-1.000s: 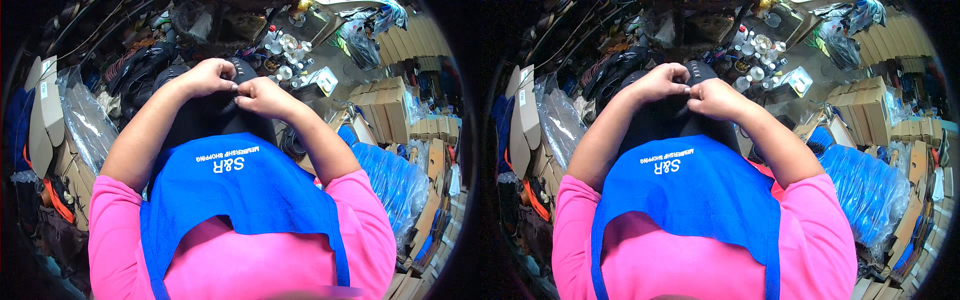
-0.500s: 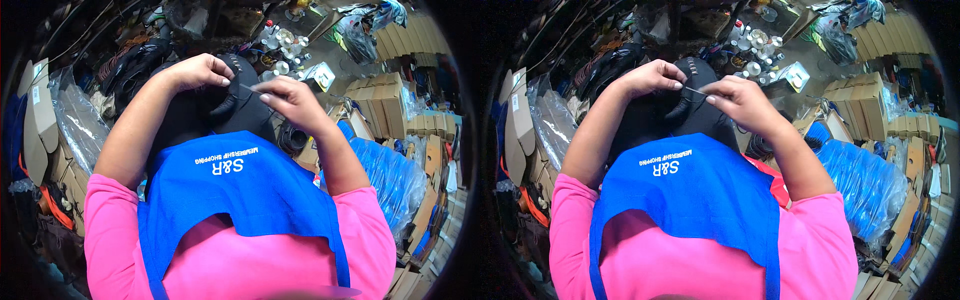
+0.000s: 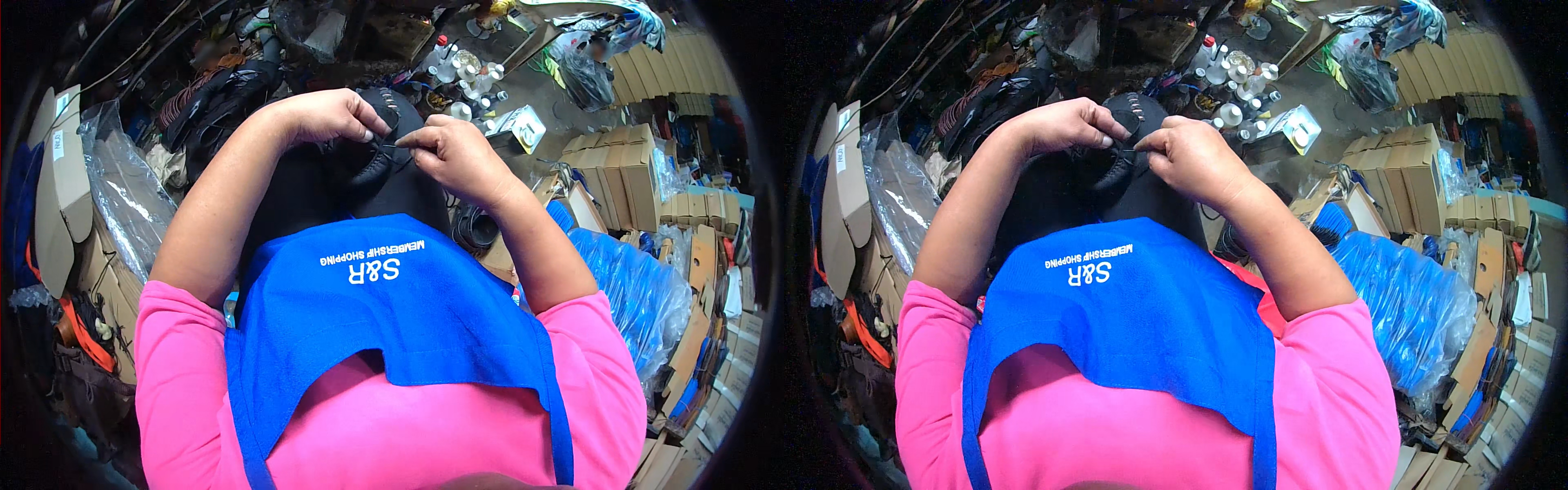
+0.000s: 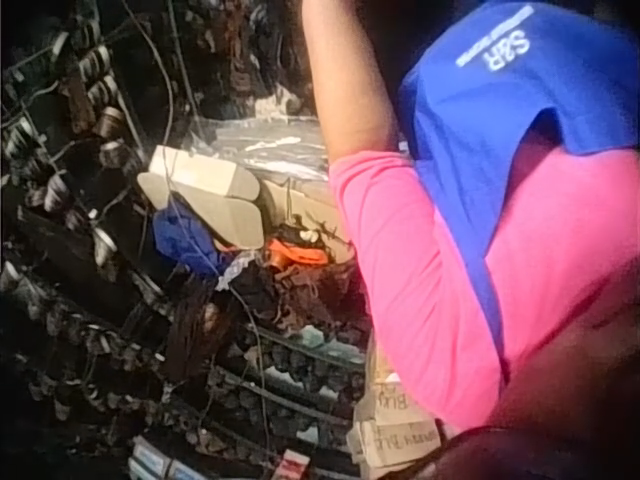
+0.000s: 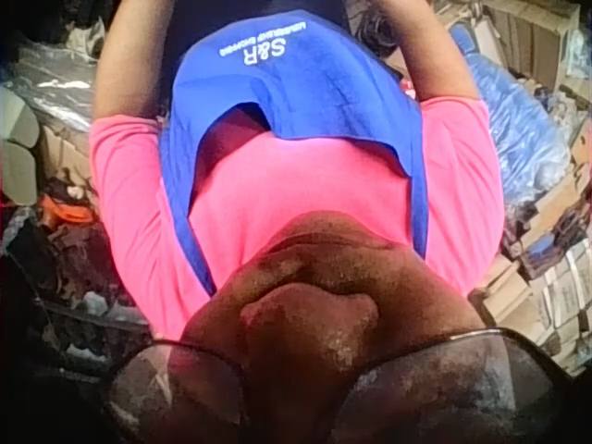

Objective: Hand sewing the rim of a black shoe component.

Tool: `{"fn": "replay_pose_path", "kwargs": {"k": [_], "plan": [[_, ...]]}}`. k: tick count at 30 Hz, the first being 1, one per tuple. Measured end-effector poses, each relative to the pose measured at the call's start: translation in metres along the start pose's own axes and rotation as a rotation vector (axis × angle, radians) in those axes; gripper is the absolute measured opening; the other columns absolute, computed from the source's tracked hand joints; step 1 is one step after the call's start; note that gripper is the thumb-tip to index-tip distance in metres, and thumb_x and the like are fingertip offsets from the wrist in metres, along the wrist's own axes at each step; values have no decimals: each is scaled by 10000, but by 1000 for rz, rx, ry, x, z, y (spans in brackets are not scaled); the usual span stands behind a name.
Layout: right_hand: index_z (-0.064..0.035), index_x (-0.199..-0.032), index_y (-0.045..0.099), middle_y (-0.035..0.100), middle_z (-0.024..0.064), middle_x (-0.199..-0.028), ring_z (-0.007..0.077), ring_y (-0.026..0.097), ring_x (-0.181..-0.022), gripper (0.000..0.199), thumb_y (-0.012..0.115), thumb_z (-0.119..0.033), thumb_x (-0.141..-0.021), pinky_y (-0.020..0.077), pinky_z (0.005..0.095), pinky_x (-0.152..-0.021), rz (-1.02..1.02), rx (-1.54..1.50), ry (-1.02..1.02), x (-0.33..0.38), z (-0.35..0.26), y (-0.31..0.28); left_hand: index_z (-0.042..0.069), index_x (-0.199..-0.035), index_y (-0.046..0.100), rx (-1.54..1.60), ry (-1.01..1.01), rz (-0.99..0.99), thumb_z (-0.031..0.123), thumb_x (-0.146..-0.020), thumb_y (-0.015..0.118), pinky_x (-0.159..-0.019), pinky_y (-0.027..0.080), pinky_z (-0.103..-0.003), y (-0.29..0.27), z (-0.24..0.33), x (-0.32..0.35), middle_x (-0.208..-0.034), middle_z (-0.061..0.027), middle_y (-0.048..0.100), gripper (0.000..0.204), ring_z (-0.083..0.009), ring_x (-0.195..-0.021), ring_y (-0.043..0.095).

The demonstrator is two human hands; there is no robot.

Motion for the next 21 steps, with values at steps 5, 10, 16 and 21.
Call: {"fn": "replay_pose_path", "kwargs": {"k": [5,10,16,21], "plan": [[-98,-914,708,624,137,-850,305,617,-827,213,582,-124,-744,502,373,-763,-29,13,13,-3,-2,-1,-12,-1096,644,-10,6,-20,47,-758,596,-919,422,-279,-2,-1,-1,-1007,-80,672,346,-139,-943,588],[-109,-918,708,625,128,-847,291,617,-821,205,609,-122,-739,502,362,-757,-55,-95,-3,-9,9,3,3,-1072,659,-8,20,-20,60,-786,614,-881,436,-271,-2,3,-5,-968,-58,677,295,-122,-896,590],[-103,-960,705,611,84,-824,188,608,-792,191,641,-86,-780,484,296,-722,-151,-166,-48,-21,20,5,5,-1001,668,-70,16,26,81,-792,657,-832,446,-266,-4,-2,-12,-894,-25,668,223,-99,-845,576],[-132,-1015,710,578,39,-887,157,553,-886,211,649,-122,-813,440,282,-824,-341,-518,59,-24,52,17,3,-1020,654,-28,100,-28,63,-790,660,-813,450,-262,-2,-1,-11,-901,-9,660,238,-91,-832,572]]}}
Point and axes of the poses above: each hand's wrist, its own x-axis away from the middle knuckle, its own y-axis out of the palm, z = x × y, the point moved 4 cm from there along -x, towards the middle knuckle
